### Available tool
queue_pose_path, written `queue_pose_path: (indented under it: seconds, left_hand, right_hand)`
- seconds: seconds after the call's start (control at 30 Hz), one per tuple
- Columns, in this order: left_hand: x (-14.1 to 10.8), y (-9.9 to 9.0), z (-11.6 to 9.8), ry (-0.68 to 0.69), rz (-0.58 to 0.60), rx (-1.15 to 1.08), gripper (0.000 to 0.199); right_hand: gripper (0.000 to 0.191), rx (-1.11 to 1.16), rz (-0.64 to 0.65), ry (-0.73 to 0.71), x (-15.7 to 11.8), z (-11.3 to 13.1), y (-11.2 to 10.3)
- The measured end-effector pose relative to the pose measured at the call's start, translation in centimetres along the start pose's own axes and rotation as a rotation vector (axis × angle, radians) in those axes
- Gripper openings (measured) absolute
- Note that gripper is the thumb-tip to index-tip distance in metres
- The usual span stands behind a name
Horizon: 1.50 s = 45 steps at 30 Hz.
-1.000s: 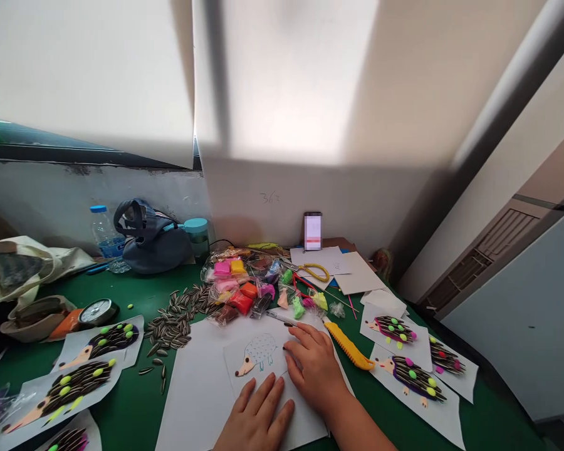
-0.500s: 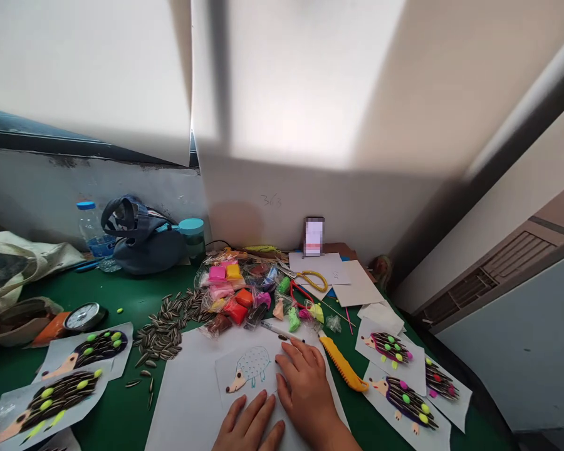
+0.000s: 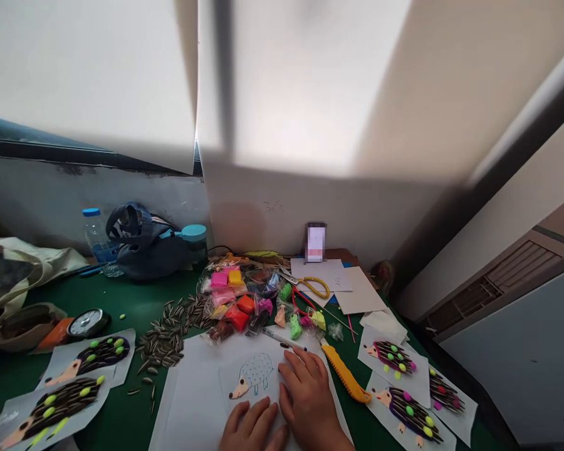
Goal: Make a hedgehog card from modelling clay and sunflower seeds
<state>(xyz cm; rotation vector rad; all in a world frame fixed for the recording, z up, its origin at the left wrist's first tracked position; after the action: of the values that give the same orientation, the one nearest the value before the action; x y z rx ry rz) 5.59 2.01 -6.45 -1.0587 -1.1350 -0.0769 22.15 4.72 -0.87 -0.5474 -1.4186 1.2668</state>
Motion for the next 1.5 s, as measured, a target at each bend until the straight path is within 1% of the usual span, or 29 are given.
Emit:
queue_pose_path:
  seconds: [0.03,0.07,0.1,0.13,0.17,0.23,0.4,0.43,0.47,0.57,0.6,0.63,0.67,0.73,0.83,0.93,1.1,1.23,1.5]
  left_hand:
    - [0.0,-0.3,0.1,0.021,0.014,0.000,0.009]
    - [0.1,-0.5,0.2,0.038,0.055,0.012,0.011]
    - [0.2,-0.7,0.2,0.060,0.132,0.017,0.014]
    - [0.3,-1.0,0.3,0.082,0.184,0.023,0.016]
    - [0.4,-1.2,0.3,0.092,0.218,0.029,0.017]
    - [0.5,-1.6,0.3,0.090,0.248,0.018,0.021]
    - [0.8,-2.0,0.1,0.105,0.356,-0.026,0.052]
    - [0.8,-2.0,0.1,0.104,0.366,-0.022,0.053]
    - [0.8,-1.9,0.1,0.096,0.368,-0.013,0.049]
    - [0.7,-2.3,0.1,0.064,0.356,0.013,0.030]
    - [0.7,-2.6,0.1,0.071,0.367,-0.009,0.037]
    - [0.7,-2.9,0.0,0.094,0.426,-0.044,0.051]
    - [0.8,-3.2,0.0,0.094,0.492,-0.073,0.060]
    - [1.0,-4.0,-0.1,0.054,0.576,-0.111,0.063]
    - [1.4,-4.7,-0.3,0.014,0.645,-0.135,0.064]
    - [1.5,-4.7,-0.5,0.002,0.681,-0.143,0.065]
    - [1.5,-4.5,-0.9,-0.017,0.689,-0.157,0.066]
    - [1.7,-4.6,-1.3,-0.032,0.758,-0.156,0.065]
    - [2.6,-5.3,-1.8,-0.031,0.832,-0.174,0.065]
  right_hand:
    - [0.032,0.021,-0.006,0.010,0.0,0.2,-0.1]
    - [0.031,0.039,-0.002,0.022,0.0,0.3,-0.2]
    - [0.031,0.055,0.008,0.025,0.0,0.4,-0.2]
    - [0.032,0.066,0.015,0.025,-0.1,0.4,-0.2]
    - [0.033,0.074,0.020,0.024,-0.1,0.4,-0.2]
    - [0.034,0.086,0.018,0.018,-0.2,0.4,-0.2]
    - [0.034,0.100,0.021,0.018,-0.4,0.3,0.0]
    - [0.034,0.100,0.030,0.017,-0.4,0.2,0.0]
    - [0.034,0.101,0.039,0.016,-0.4,0.2,0.0]
    - [0.034,0.114,0.049,0.021,-0.4,0.2,0.1]
    - [0.034,0.121,0.045,0.023,-0.4,0.1,0.1]
    - [0.033,0.127,0.038,0.024,-0.4,0.1,0.2]
    - [0.033,0.130,0.029,0.025,-0.4,0.0,0.2]
    - [0.032,0.131,0.013,0.024,-0.4,-0.1,0.3]
    - [0.032,0.128,0.010,0.017,-0.4,-0.1,0.4]
    - [0.034,0.128,0.018,0.014,-0.3,0.0,0.3]
    - [0.035,0.118,0.023,-0.004,-0.4,0.0,0.4]
    - [0.034,0.121,0.027,-0.018,-0.5,-0.1,0.5]
    - [0.034,0.113,0.027,-0.037,-0.6,0.1,0.4]
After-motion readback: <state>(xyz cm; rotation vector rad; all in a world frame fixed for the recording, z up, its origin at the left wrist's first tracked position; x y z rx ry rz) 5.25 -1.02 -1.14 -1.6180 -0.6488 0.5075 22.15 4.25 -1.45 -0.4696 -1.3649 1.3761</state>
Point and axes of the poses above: each hand's wrist, its own x-axis towards the middle knuckle, its own y-axis out of the palm, z = x × y, the point moved 1 cm from there along x, towards the middle knuckle, and after that the axes turned 5 degrees about z, right-handed, at the moved point
